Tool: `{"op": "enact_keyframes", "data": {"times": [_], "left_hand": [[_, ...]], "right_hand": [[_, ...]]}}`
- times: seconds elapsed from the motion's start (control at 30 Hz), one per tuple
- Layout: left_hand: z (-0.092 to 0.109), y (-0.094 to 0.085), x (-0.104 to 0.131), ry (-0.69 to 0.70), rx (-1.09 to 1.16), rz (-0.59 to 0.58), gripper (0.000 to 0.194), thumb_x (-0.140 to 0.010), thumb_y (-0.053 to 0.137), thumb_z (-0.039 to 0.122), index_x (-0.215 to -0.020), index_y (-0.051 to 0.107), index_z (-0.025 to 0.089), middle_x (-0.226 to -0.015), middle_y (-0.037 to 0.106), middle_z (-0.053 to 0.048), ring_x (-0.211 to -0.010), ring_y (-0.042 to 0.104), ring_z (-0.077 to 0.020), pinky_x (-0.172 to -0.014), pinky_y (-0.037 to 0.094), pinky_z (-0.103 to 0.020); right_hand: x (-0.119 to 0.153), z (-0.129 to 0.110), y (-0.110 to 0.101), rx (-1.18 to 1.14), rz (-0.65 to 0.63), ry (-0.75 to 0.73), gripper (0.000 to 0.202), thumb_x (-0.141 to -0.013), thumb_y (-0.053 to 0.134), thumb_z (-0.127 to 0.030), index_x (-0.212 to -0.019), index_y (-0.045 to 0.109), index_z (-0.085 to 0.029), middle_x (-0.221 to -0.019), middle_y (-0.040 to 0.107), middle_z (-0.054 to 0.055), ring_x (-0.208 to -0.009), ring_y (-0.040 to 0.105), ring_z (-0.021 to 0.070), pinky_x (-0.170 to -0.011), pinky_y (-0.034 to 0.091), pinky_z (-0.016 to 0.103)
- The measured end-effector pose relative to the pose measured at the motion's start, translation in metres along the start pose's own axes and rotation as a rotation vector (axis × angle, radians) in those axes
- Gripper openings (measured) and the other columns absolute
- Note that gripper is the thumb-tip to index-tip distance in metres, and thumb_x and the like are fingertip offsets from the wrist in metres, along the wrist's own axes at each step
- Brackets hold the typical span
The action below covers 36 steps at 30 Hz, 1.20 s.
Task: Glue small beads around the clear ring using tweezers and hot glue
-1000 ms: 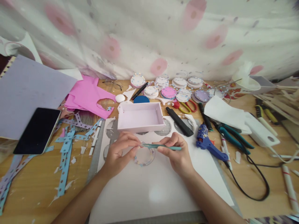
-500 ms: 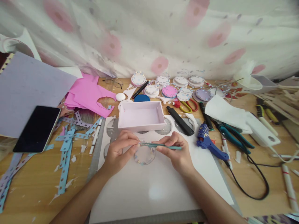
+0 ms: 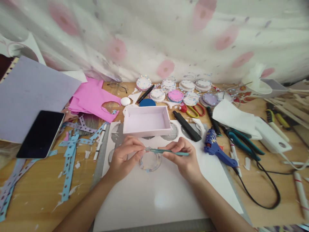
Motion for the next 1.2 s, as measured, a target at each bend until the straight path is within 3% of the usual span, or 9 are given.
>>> {"op": "enact_keyframes", "data": {"times": [0.47, 0.7, 0.93, 1.2], "left_hand": [[-0.002, 0.000, 0.000, 0.004, -0.001, -0.003, 0.014, -0.088, 0.061, 0.014, -0.089, 0.073, 0.022, -0.084, 0.066, -0.005, -0.087, 0.058, -0.0201, -0.080, 0.047, -0.037], [-0.006, 0.001, 0.003, -0.014, 0.010, 0.011, 0.019, -0.089, 0.060, 0.013, -0.097, 0.072, 0.025, -0.091, 0.065, -0.005, -0.091, 0.060, -0.0191, -0.083, 0.048, -0.036], [-0.004, 0.006, -0.002, -0.001, -0.109, 0.047, 0.015, -0.088, 0.063, 0.018, -0.096, 0.075, 0.023, -0.093, 0.067, -0.006, -0.091, 0.063, -0.0183, -0.086, 0.050, -0.034], [-0.002, 0.018, -0.006, -0.128, -0.038, 0.231, 0.025, -0.083, 0.069, 0.025, -0.107, 0.069, 0.019, -0.087, 0.070, -0.004, -0.080, 0.063, -0.0149, -0.079, 0.052, -0.029]], "right_hand": [[0.000, 0.000, 0.000, -0.017, -0.009, 0.053, 0.033, -0.072, 0.080, -0.009, -0.068, 0.050, -0.023, -0.080, 0.078, -0.002, -0.080, 0.076, 0.0183, -0.069, 0.061, 0.027], [0.000, -0.001, -0.003, -0.062, 0.063, 0.041, 0.034, -0.071, 0.081, -0.013, -0.067, 0.049, -0.022, -0.076, 0.076, -0.004, -0.081, 0.076, 0.0192, -0.072, 0.060, 0.030], [-0.007, -0.008, -0.013, 0.051, 0.189, -0.090, 0.036, -0.068, 0.083, -0.017, -0.066, 0.048, -0.022, -0.074, 0.076, -0.003, -0.079, 0.076, 0.0205, -0.072, 0.059, 0.032], [0.004, -0.028, -0.018, 0.186, 0.334, -0.285, 0.039, -0.067, 0.083, -0.019, -0.065, 0.045, -0.022, -0.074, 0.076, 0.000, -0.077, 0.076, 0.0234, -0.068, 0.060, 0.034]]}}
Point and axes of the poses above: each hand's wrist, its own x-axis away from the middle knuckle, its own y-axis out of the palm, z = x × y, the point moved 2 cm from there along -x, towards the middle knuckle
